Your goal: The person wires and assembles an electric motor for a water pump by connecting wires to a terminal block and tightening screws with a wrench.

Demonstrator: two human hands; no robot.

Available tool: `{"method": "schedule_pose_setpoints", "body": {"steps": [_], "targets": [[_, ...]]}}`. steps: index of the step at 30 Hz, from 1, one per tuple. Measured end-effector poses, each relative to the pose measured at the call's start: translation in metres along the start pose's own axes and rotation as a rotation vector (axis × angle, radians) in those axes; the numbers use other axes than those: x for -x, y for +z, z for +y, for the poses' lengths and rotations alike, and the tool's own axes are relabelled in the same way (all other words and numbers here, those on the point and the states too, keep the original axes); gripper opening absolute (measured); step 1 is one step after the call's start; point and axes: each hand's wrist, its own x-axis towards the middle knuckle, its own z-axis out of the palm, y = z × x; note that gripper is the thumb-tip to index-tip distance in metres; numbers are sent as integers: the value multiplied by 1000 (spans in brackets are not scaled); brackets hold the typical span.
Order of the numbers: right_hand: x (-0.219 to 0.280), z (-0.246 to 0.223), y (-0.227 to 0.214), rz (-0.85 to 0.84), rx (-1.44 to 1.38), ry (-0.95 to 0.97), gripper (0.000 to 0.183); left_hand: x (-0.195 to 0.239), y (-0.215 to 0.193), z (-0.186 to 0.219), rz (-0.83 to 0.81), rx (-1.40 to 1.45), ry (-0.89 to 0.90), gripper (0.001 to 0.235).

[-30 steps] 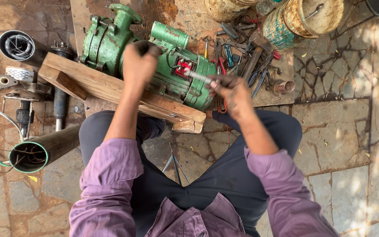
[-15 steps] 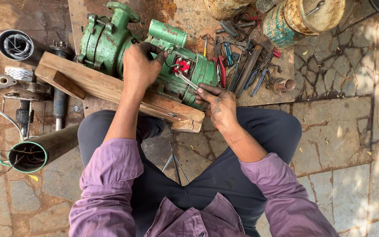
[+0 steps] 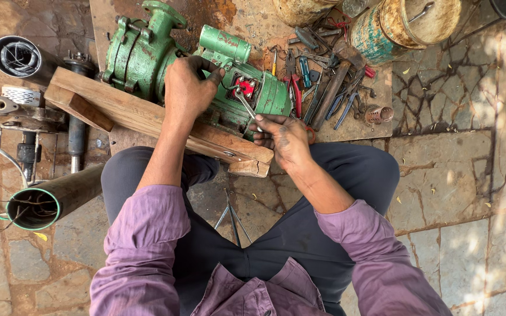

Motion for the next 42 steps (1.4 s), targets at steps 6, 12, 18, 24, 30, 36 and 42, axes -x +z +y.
{"method": "schedule_pose_setpoints", "body": {"steps": [6, 12, 18, 24, 30, 36, 42], "targets": [[0, 4, 11, 25, 128, -78, 22, 0, 1, 1, 16, -18, 2, 20], [-9, 8, 1, 15, 162, -211, 17, 0, -1, 0, 9, -16, -1, 20], [-16, 5, 0, 31, 213, -257, 16, -1, -1, -1, 4, 1, 3, 20], [4, -6, 19, 138, 593, -359, 20, -2, -1, -1, 2, 0, -8, 20], [24, -12, 34, 269, 1092, -443, 24, -3, 0, 1, -22, -2, -68, 19], [26, -7, 31, 219, 1087, -668, 26, -3, 2, -3, 7, -11, -12, 20], [0, -7, 15, 6, 479, -255, 31, -2, 2, -4, 15, -50, -23, 21]]}}
